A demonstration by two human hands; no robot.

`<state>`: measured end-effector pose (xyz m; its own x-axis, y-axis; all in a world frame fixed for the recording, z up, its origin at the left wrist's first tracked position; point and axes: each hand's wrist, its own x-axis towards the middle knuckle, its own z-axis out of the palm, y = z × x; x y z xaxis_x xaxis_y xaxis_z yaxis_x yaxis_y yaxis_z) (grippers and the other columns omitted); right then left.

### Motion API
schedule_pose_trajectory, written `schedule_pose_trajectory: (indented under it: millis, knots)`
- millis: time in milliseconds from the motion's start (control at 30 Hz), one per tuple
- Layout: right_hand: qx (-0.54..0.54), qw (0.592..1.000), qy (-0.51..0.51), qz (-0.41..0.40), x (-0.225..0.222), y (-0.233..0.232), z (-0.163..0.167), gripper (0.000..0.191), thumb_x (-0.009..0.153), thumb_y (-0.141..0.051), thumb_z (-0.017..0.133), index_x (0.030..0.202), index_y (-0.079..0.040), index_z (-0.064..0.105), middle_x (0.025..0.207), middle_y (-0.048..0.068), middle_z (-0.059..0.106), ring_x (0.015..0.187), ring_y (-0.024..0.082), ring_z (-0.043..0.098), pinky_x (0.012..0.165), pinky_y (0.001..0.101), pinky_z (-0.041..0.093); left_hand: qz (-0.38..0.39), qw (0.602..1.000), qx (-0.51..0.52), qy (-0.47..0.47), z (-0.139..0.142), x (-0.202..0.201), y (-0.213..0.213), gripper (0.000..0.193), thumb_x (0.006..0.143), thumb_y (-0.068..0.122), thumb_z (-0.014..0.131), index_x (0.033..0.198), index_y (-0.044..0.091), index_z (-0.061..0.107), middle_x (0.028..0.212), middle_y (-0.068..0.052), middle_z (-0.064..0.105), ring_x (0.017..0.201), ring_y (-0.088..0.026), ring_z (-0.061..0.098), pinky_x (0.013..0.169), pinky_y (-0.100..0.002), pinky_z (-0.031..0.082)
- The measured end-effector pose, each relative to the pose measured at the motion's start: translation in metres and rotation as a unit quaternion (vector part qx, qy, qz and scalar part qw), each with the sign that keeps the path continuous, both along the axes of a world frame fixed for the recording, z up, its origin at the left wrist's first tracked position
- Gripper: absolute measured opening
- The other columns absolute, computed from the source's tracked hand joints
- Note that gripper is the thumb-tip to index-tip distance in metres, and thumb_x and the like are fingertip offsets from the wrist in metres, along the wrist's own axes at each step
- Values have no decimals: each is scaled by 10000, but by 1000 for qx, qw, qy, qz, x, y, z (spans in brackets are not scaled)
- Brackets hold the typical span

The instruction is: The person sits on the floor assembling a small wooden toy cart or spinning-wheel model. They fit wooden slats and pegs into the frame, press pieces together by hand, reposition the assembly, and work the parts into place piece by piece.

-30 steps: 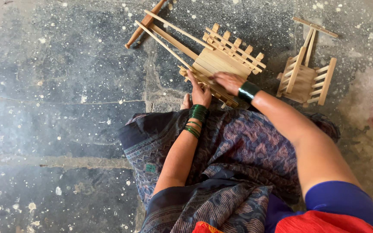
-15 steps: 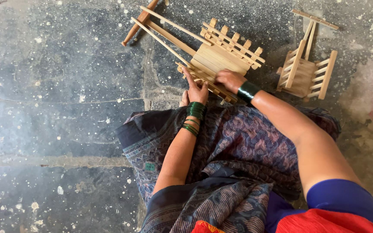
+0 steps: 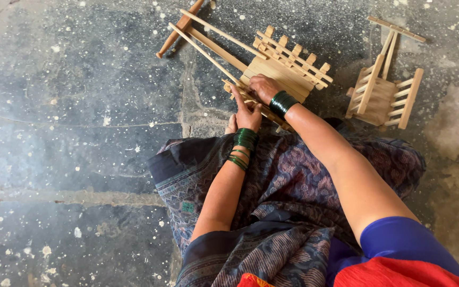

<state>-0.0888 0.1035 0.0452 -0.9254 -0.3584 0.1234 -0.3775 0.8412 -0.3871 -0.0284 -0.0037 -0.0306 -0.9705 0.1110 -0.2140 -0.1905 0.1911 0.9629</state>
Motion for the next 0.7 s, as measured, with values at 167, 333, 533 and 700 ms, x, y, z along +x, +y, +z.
schedule_pose_trajectory:
  millis: [167, 333, 533, 700]
  knots:
    - [26, 998, -52, -5, 25, 23, -4, 167, 887, 1, 601, 855, -65, 751, 935, 69, 671, 997, 265, 623, 894, 390, 532, -13, 1000, -12, -11, 0, -2, -2, 1096, 890, 38, 687, 1631, 213, -101, 925, -107, 735, 822, -225, 720, 793, -346, 586]
    - [36, 998, -47, 36, 49, 49, -7, 323, 737, 164, 562, 878, -60, 747, 1034, 56, 685, 1087, 261, 633, 953, 370, 541, -4, 1000, -10, 24, -1, -3, -1, 1092, 888, 49, 707, 1633, 219, -73, 922, -105, 736, 807, -227, 721, 774, -345, 583]
    - [49, 989, -141, 21, 78, 72, 0, 217, 799, 55, 681, 973, -44, 765, 1043, 68, 676, 1074, 276, 623, 948, 393, 529, -11, 999, -13, 38, -2, -3, -2, 1055, 900, 57, 700, 1637, 202, -40, 901, -101, 746, 769, -221, 717, 743, -338, 574]
    - [58, 982, -180, 9, 85, 79, -1, 147, 847, -19, 709, 977, -54, 769, 1053, 58, 689, 1064, 254, 639, 956, 374, 534, -17, 999, 12, 32, -3, -5, -3, 1031, 909, 57, 683, 1643, 198, -27, 893, -114, 744, 773, -232, 721, 748, -344, 580]
